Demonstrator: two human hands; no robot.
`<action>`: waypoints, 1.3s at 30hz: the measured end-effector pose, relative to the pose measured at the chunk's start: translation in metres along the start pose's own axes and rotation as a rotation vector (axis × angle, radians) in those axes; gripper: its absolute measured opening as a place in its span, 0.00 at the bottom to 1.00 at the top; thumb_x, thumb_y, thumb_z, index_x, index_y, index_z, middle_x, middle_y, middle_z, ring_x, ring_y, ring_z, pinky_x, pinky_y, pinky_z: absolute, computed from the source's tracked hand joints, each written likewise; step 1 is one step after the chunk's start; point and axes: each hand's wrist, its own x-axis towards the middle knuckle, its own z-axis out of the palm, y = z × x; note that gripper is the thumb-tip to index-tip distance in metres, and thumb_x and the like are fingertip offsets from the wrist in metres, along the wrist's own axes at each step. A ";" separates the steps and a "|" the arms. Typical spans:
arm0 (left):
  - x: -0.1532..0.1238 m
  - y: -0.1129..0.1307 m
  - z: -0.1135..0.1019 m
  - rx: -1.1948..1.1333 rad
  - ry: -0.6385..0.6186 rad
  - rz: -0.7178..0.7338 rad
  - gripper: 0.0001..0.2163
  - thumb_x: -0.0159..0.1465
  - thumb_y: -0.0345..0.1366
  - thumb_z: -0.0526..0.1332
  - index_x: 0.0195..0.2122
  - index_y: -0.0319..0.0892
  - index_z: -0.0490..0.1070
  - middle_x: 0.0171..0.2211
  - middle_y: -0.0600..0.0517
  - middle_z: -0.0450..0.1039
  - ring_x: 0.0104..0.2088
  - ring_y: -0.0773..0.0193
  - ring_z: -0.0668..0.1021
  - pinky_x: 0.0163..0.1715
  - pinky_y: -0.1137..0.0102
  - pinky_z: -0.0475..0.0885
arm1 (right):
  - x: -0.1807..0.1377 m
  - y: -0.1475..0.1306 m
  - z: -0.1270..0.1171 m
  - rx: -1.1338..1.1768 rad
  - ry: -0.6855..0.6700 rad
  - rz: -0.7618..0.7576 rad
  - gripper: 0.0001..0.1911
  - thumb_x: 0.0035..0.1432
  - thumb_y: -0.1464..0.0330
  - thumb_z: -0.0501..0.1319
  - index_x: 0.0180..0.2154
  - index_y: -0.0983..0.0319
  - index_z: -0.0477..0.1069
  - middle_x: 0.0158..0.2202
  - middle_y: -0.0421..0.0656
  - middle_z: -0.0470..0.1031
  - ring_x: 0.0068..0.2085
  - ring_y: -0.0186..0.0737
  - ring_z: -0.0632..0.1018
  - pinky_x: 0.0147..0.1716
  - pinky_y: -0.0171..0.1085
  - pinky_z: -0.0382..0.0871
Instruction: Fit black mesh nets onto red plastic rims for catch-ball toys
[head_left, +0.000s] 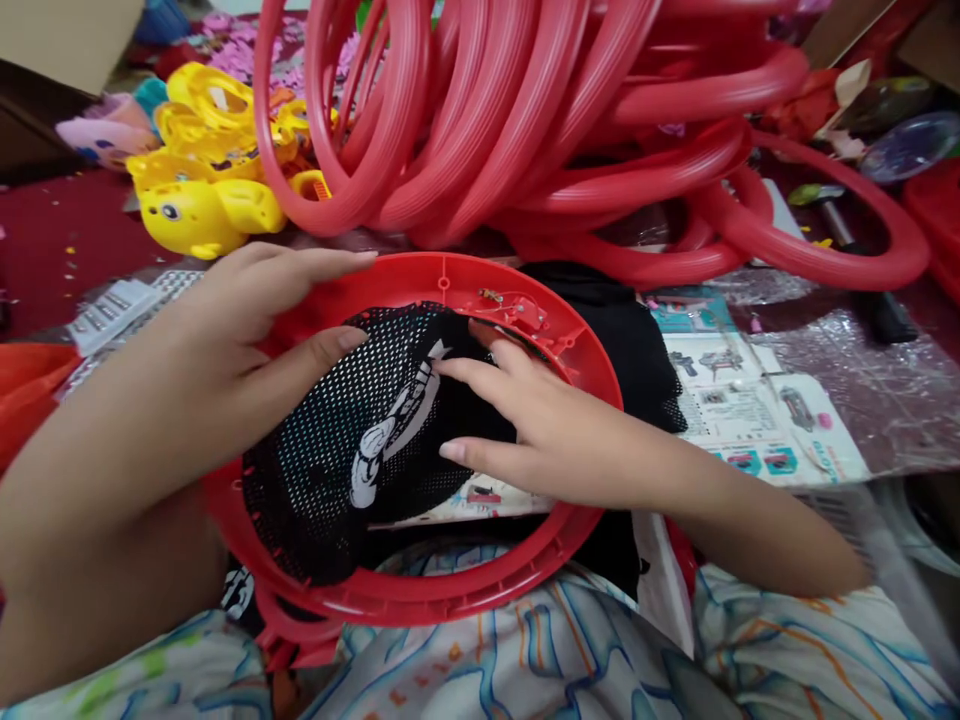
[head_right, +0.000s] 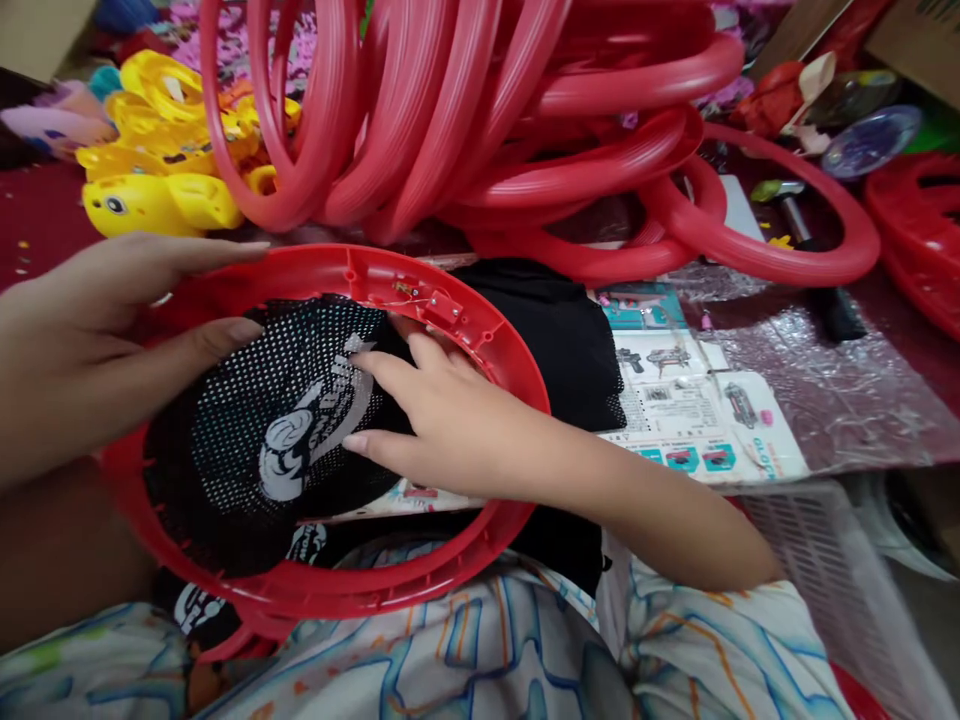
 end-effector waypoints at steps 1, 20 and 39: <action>-0.001 -0.002 -0.001 0.001 0.003 -0.004 0.25 0.66 0.48 0.55 0.61 0.44 0.67 0.53 0.50 0.72 0.54 0.56 0.75 0.57 0.61 0.70 | 0.001 0.001 0.000 0.013 0.002 -0.015 0.36 0.64 0.58 0.60 0.69 0.60 0.53 0.70 0.58 0.46 0.70 0.65 0.54 0.66 0.60 0.57; -0.003 0.002 -0.005 -0.058 -0.076 0.019 0.22 0.68 0.43 0.57 0.62 0.44 0.65 0.57 0.50 0.70 0.56 0.58 0.73 0.58 0.65 0.68 | 0.006 0.008 0.001 0.176 0.023 -0.035 0.34 0.61 0.57 0.63 0.66 0.55 0.60 0.61 0.52 0.66 0.64 0.51 0.67 0.62 0.53 0.65; 0.016 -0.034 0.009 -0.062 -0.272 -0.060 0.28 0.66 0.53 0.58 0.64 0.48 0.62 0.59 0.49 0.70 0.52 0.56 0.75 0.52 0.65 0.71 | 0.002 0.010 0.009 0.115 0.462 -0.306 0.17 0.60 0.81 0.53 0.44 0.63 0.76 0.45 0.45 0.75 0.45 0.34 0.77 0.46 0.35 0.73</action>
